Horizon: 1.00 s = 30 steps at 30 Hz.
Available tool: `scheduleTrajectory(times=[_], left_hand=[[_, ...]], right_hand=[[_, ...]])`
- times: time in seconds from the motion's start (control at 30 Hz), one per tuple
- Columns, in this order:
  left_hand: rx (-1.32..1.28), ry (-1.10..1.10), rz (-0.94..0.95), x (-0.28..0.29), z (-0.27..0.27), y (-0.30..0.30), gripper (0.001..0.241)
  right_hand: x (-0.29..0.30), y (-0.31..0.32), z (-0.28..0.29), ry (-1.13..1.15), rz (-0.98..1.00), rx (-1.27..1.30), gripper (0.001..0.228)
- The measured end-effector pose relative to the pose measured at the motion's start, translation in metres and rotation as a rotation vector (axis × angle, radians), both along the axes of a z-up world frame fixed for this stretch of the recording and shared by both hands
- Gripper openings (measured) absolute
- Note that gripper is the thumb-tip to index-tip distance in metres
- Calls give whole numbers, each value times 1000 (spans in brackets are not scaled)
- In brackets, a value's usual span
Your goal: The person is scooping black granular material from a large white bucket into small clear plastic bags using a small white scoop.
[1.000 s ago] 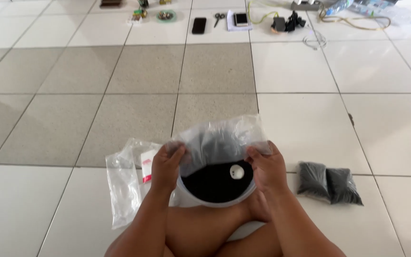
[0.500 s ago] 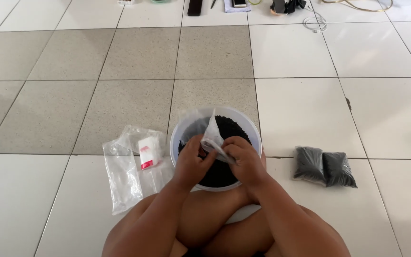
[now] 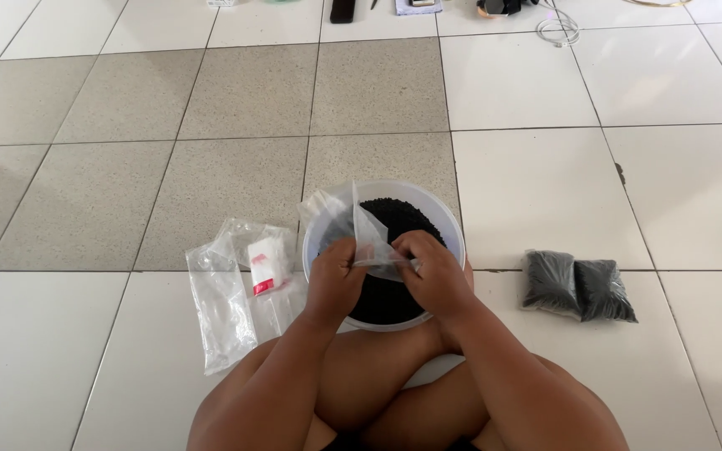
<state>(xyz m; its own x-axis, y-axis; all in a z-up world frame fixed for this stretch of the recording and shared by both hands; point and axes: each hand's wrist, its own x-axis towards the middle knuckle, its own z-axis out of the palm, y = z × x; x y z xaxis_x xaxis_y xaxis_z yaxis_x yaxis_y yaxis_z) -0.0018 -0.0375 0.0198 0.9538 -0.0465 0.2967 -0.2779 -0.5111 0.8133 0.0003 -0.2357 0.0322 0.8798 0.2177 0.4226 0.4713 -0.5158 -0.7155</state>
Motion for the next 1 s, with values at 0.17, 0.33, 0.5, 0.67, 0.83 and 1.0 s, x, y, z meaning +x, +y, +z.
scheduleTrajectory(times=[0.17, 0.33, 0.5, 0.67, 0.83, 1.0], left_hand=[[150, -305, 141, -5, 14, -11, 13], [430, -403, 75, -4, -3, -13, 10], [125, -213, 131, 0, -12, -6, 28], [75, -347, 186, -6, 3, -7, 36], [309, -475, 111, -4, 10, -12, 33], [263, -212, 128, -1, -3, -8, 39]], right_hand=[[2, 1, -13, -122, -115, -71, 9], [-1, 4, -11, -239, -144, -79, 14], [-2, 7, -13, -106, -111, -141, 21], [1, 4, -11, -55, -141, -183, 12], [-12, 2, 17, 38, -237, -39, 9], [-1, 6, -24, -239, -186, -264, 7]])
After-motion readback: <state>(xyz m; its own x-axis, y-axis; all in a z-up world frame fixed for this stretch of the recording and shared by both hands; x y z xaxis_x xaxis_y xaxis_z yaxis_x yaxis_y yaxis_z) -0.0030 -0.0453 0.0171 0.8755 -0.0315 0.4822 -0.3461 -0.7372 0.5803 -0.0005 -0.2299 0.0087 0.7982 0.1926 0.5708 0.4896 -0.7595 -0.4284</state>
